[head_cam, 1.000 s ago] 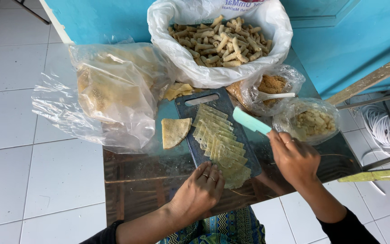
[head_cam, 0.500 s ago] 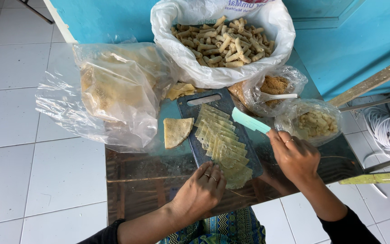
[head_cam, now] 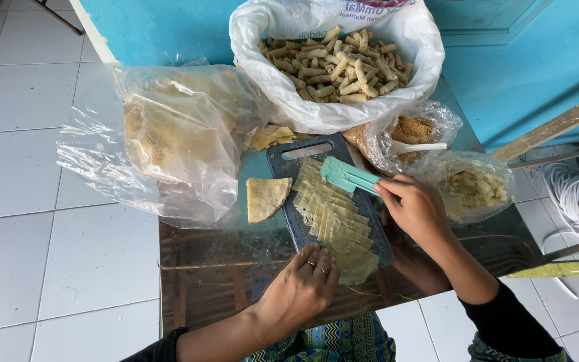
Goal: The person spoons brown filling from a plastic bag onto thin dough wrappers on a cutting board, folds each wrapper over the filling into a triangle, and arranges the folded pieces in rows on the board. They use a green plastic spatula to lift and reposition the folded pieces and continue folding more wrappers.
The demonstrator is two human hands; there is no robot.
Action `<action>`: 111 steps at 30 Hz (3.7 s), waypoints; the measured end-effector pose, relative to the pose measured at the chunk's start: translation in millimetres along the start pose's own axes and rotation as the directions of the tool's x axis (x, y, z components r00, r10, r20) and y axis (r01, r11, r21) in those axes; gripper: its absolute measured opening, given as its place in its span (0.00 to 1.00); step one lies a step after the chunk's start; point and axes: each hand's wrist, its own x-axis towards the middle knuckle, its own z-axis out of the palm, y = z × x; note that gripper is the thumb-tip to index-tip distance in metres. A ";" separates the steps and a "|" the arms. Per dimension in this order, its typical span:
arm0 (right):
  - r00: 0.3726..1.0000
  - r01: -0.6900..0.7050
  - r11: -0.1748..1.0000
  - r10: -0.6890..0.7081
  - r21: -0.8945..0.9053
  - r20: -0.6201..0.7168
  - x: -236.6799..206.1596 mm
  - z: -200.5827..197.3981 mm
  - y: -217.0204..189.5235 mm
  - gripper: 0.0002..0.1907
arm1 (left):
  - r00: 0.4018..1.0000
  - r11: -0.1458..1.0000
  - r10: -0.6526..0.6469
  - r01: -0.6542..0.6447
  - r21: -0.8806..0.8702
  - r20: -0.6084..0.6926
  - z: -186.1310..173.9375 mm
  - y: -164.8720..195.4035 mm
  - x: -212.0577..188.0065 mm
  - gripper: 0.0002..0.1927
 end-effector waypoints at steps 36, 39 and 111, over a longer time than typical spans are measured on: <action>0.931 -0.317 0.907 0.243 -0.278 -0.272 -115.9 -113.5 32.4 0.09 | 0.986 0.992 -0.067 0.050 0.116 0.154 -10.0 11.9 1.5 0.35; 0.941 -0.272 0.904 0.178 -0.329 -0.289 -123.8 -111.0 25.1 0.08 | 0.965 0.996 -0.081 0.085 -0.004 0.250 -12.9 10.2 5.5 0.55; 0.816 -0.576 0.811 0.578 0.099 0.006 -53.4 -72.2 101.1 0.09 | 0.987 0.951 -0.120 0.145 -0.274 0.107 -17.1 2.0 1.4 0.50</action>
